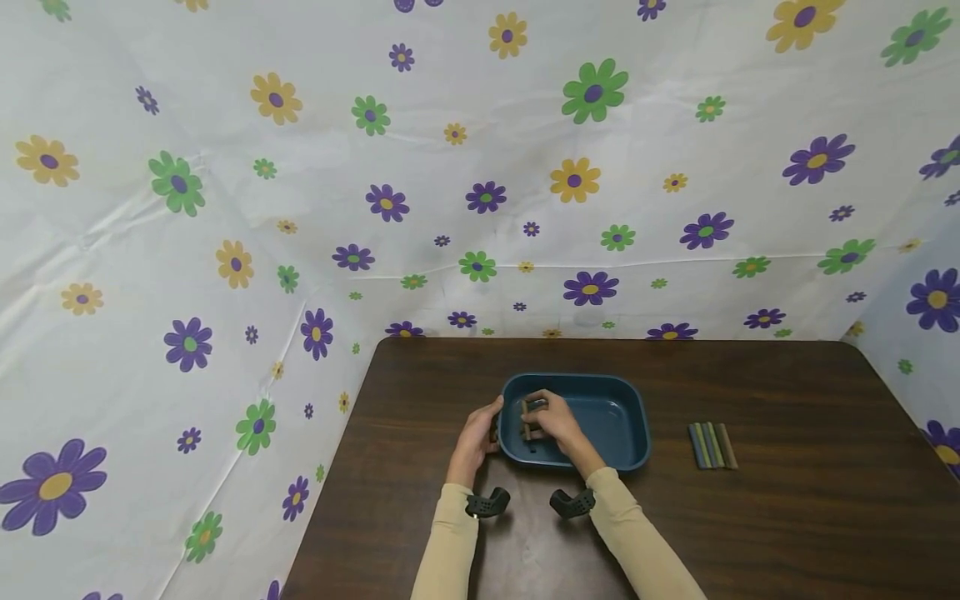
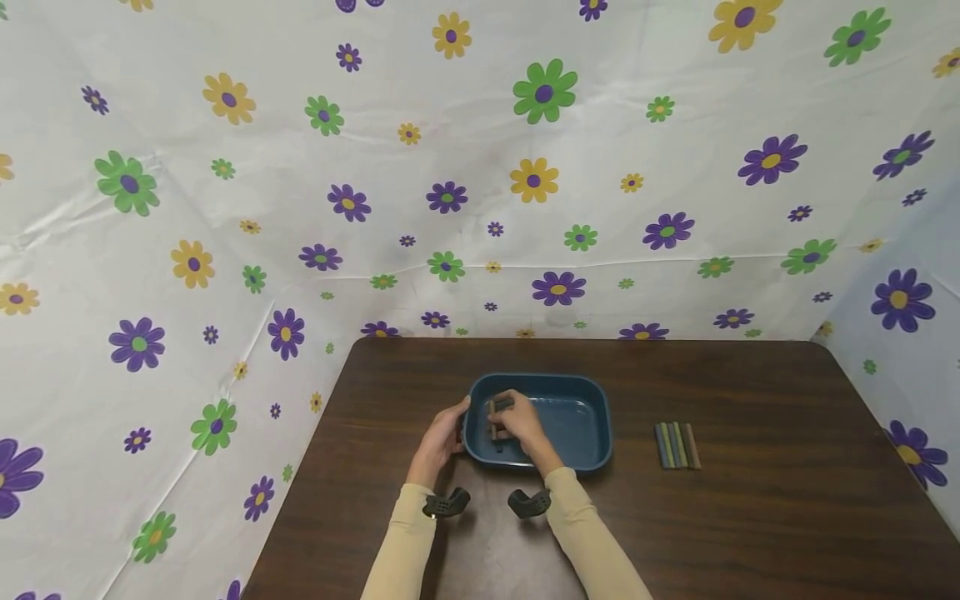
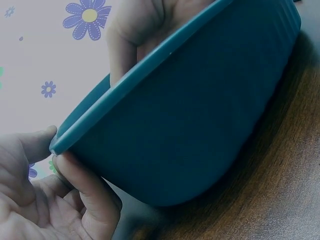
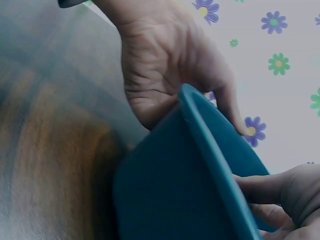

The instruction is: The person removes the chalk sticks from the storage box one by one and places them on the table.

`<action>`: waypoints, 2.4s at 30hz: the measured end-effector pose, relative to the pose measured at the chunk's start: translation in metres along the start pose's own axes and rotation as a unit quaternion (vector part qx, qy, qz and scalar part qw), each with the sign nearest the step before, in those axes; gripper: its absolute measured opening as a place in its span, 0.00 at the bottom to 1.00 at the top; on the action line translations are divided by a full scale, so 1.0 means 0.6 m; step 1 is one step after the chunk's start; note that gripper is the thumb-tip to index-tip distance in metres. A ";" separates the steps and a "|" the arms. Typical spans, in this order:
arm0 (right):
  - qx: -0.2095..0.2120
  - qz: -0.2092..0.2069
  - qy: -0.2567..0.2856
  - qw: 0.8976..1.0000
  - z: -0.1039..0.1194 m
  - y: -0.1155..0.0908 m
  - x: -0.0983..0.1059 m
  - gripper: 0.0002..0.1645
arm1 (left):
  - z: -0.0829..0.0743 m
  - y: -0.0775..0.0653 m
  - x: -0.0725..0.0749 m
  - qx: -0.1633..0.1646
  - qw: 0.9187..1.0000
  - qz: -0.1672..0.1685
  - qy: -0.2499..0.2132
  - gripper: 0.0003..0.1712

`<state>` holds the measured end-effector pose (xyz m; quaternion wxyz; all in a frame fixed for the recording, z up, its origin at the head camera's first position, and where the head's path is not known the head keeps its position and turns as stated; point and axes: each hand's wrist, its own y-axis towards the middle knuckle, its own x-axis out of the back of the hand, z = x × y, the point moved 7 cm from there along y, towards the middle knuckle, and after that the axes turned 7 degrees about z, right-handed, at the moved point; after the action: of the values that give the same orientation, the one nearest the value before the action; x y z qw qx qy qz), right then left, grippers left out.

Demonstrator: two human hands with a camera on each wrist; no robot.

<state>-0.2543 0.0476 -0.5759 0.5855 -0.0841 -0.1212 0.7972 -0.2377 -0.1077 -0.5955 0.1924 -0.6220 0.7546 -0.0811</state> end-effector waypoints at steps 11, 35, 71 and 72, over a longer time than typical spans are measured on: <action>-0.005 0.000 0.020 1.000 0.012 -0.019 0.063 0.23 | -0.002 -0.001 0.000 0.000 1.000 -0.010 0.004 0.20; 0.012 -0.003 0.079 0.997 0.030 -0.079 0.193 0.32 | -0.001 -0.001 0.002 -0.006 1.000 0.001 -0.004 0.19; 0.036 -0.085 0.167 0.982 -0.032 -0.210 0.409 0.14 | 0.001 -0.001 0.002 -0.004 1.000 -0.008 0.002 0.21; 0.034 -0.089 0.165 0.982 -0.037 -0.214 0.415 0.14 | 0.001 -0.002 0.002 -0.004 1.000 -0.008 0.002 0.21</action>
<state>-0.2058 0.3240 -0.5575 0.6684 -0.1833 -0.0030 0.7208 -0.2367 -0.1089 -0.5958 0.1877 -0.6285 0.7505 -0.0804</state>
